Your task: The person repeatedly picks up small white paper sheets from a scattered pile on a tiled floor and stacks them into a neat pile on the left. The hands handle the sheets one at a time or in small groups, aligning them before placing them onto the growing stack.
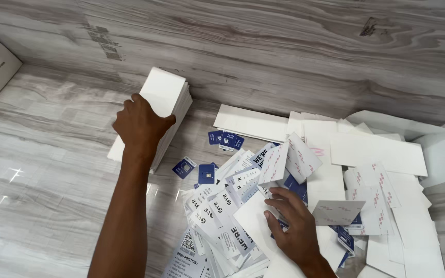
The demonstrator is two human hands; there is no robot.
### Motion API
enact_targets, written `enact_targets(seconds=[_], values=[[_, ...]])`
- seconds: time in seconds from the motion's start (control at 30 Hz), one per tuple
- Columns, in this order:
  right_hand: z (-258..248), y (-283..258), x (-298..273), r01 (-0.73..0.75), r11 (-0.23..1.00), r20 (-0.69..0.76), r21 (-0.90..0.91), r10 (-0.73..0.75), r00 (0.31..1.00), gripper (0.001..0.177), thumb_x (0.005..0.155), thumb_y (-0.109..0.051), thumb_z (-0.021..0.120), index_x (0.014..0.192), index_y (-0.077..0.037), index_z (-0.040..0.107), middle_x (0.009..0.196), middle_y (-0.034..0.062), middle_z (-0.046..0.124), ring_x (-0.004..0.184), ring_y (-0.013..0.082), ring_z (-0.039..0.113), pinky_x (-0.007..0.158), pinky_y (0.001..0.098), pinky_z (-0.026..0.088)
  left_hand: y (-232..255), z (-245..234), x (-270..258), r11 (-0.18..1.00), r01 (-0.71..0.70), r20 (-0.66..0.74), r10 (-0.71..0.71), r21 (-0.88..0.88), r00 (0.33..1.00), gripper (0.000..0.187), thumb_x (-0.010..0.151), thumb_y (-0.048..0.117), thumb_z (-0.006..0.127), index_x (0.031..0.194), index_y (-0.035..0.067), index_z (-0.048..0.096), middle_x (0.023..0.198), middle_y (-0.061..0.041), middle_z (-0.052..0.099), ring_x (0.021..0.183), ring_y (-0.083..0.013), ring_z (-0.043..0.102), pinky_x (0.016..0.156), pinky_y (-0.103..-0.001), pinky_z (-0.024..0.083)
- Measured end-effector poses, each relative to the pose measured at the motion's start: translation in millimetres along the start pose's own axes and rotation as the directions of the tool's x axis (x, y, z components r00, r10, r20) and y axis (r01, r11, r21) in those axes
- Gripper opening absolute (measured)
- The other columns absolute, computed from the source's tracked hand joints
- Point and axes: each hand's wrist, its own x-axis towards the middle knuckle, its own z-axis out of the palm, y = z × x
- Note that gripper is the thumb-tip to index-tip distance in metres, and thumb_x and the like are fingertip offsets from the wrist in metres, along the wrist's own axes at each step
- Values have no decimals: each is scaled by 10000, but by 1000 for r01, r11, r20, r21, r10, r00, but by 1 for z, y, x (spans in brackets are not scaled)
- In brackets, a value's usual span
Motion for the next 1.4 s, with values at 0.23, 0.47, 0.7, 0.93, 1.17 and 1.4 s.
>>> enact_targets(seconds=[0.23, 0.47, 0.7, 0.93, 1.17, 1.4], values=[[1, 2, -2, -3, 1000, 10, -1, 3, 1000, 236, 811, -88, 750, 1040, -31, 736, 1266, 132, 676, 1085, 289, 717, 883, 386, 571, -5, 34, 18, 999, 14, 94, -10, -50, 996, 850, 643, 547, 893, 1184, -60, 647, 1120, -199, 690, 910, -365, 734, 717, -484, 629], [0, 0, 0, -11, 1000, 23, 4, 11, 1000, 213, 816, -84, 739, 1021, -25, 741, 1228, 127, 699, 1069, 289, 723, 873, 379, 571, -5, 39, 19, 999, 38, 107, -34, -34, 994, 1018, 582, 578, 913, 1287, -50, 531, 1144, -216, 649, 1052, -421, 653, 738, -541, 555], [0, 1, 0, 0, 1000, 12, 9, -1, 1000, 202, 815, -79, 743, 1010, -28, 741, 1193, 110, 714, 1071, 277, 728, 885, 380, 575, -3, 23, 16, 995, 65, 196, -48, -82, 980, 907, 621, 491, 870, 1277, -60, 569, 1150, -225, 678, 941, -386, 730, 752, -466, 607], [0, 4, -2, -1, 1000, 16, -26, 2, 1000, 192, 821, -88, 749, 1006, -39, 749, 1155, 114, 724, 1075, 291, 710, 883, 382, 565, -7, 32, 16, 999, 10, 159, -1, -51, 987, 973, 656, 525, 861, 1335, -94, 542, 1206, -250, 666, 979, -398, 715, 760, -490, 606], [0, 4, 1, 14, 1000, 26, -23, -13, 1000, 182, 825, -105, 747, 994, -35, 742, 1120, 112, 733, 1050, 290, 709, 842, 379, 570, -7, 35, 20, 1000, -15, 129, 16, -7, 992, 1046, 644, 574, 871, 1356, -97, 502, 1207, -261, 640, 975, -394, 699, 722, -489, 600], [-1, 6, 2, 14, 999, 39, -42, -13, 999, 151, 834, -105, 744, 969, -37, 741, 1077, 106, 738, 1013, 291, 703, 841, 395, 560, -4, 32, 15, 1000, -7, 154, 5, 15, 988, 1055, 680, 644, 846, 1366, -88, 517, 1207, -259, 649, 944, -383, 720, 686, -473, 612]])
